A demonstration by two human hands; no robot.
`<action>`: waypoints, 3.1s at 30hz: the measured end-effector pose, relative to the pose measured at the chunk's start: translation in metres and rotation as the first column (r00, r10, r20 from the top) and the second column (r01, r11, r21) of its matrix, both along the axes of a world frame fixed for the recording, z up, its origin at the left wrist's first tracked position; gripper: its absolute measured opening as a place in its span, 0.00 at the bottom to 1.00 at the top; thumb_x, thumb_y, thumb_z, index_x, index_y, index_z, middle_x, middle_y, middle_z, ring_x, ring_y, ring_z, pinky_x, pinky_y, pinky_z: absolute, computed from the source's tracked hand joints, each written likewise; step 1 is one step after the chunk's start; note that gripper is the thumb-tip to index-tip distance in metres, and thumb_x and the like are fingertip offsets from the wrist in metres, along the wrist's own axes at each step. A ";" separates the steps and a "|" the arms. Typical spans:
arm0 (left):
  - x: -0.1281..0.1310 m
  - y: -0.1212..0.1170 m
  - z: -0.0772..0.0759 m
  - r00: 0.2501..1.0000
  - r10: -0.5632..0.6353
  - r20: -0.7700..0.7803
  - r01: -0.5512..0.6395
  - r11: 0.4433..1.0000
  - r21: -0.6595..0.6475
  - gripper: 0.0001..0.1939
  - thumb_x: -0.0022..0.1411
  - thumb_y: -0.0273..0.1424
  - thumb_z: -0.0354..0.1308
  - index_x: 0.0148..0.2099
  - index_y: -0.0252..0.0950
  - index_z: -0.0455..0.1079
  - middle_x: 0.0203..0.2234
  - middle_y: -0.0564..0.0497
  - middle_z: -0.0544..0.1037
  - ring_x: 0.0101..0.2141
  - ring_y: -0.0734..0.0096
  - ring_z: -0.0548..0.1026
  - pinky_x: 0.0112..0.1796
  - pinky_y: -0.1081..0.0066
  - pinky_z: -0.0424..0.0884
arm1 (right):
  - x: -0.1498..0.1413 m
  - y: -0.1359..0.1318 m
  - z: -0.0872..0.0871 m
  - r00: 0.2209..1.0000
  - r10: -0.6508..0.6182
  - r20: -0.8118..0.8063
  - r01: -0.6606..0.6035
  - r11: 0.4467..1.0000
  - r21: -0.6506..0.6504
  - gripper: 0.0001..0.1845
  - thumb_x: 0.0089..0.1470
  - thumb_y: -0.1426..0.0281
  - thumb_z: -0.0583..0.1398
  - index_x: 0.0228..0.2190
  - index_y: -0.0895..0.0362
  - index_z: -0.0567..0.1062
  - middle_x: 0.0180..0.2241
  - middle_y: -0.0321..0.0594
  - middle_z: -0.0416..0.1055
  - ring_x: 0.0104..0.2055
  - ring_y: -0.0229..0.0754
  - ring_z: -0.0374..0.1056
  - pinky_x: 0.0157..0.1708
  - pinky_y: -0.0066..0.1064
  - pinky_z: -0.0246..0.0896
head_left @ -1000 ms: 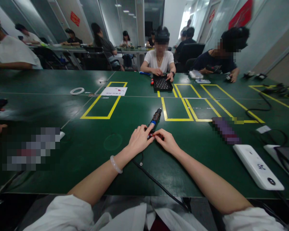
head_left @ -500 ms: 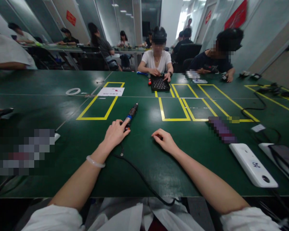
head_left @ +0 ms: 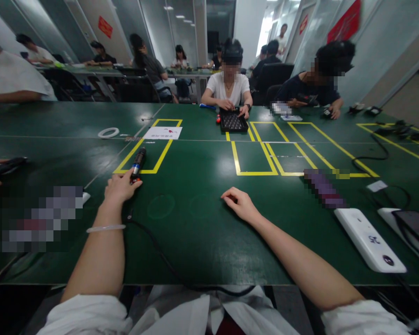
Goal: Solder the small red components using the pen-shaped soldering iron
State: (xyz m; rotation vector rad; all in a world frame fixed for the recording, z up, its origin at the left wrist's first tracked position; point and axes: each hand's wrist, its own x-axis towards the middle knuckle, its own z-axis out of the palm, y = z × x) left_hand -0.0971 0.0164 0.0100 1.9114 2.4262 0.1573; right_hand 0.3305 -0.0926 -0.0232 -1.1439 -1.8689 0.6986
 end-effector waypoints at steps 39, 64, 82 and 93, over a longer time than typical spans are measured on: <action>0.024 -0.016 0.009 0.994 0.105 -0.001 -0.104 0.984 0.146 0.17 0.58 0.43 0.55 0.45 0.38 0.69 0.49 0.38 0.68 0.47 0.46 0.70 0.42 0.56 0.69 | -0.002 -0.001 0.004 1.000 -0.004 0.022 0.004 1.000 -0.013 0.06 0.58 0.73 0.57 0.34 0.57 0.75 0.29 0.36 0.68 0.28 0.36 0.63 0.30 0.27 0.56; 0.197 -0.080 0.008 0.196 -0.341 0.919 0.681 0.722 0.123 0.21 0.58 0.38 0.61 0.49 0.32 0.64 0.34 0.47 0.76 0.35 0.69 0.74 0.31 0.72 0.69 | -0.015 -0.007 0.005 0.989 0.147 -0.031 -0.148 0.988 -0.049 0.18 0.57 0.72 0.58 0.50 0.54 0.68 0.35 0.37 0.71 0.31 0.36 0.66 0.32 0.27 0.62; 0.205 -0.087 0.006 0.224 -0.559 0.799 0.738 0.632 0.235 0.11 0.59 0.33 0.59 0.43 0.35 0.67 0.36 0.50 0.75 0.35 0.73 0.73 0.38 0.71 0.69 | -0.015 -0.011 0.009 0.992 0.123 0.016 -0.123 0.992 -0.021 0.07 0.57 0.70 0.59 0.40 0.55 0.72 0.33 0.38 0.71 0.31 0.37 0.66 0.31 0.28 0.61; 0.207 -0.089 0.010 0.252 -0.601 0.758 0.735 0.628 0.254 0.10 0.62 0.35 0.56 0.43 0.35 0.68 0.36 0.50 0.76 0.36 0.71 0.74 0.38 0.71 0.69 | -0.015 -0.008 0.006 0.988 0.104 -0.114 -0.116 0.987 -0.110 0.08 0.56 0.67 0.60 0.38 0.56 0.72 0.31 0.37 0.71 0.31 0.37 0.67 0.31 0.28 0.63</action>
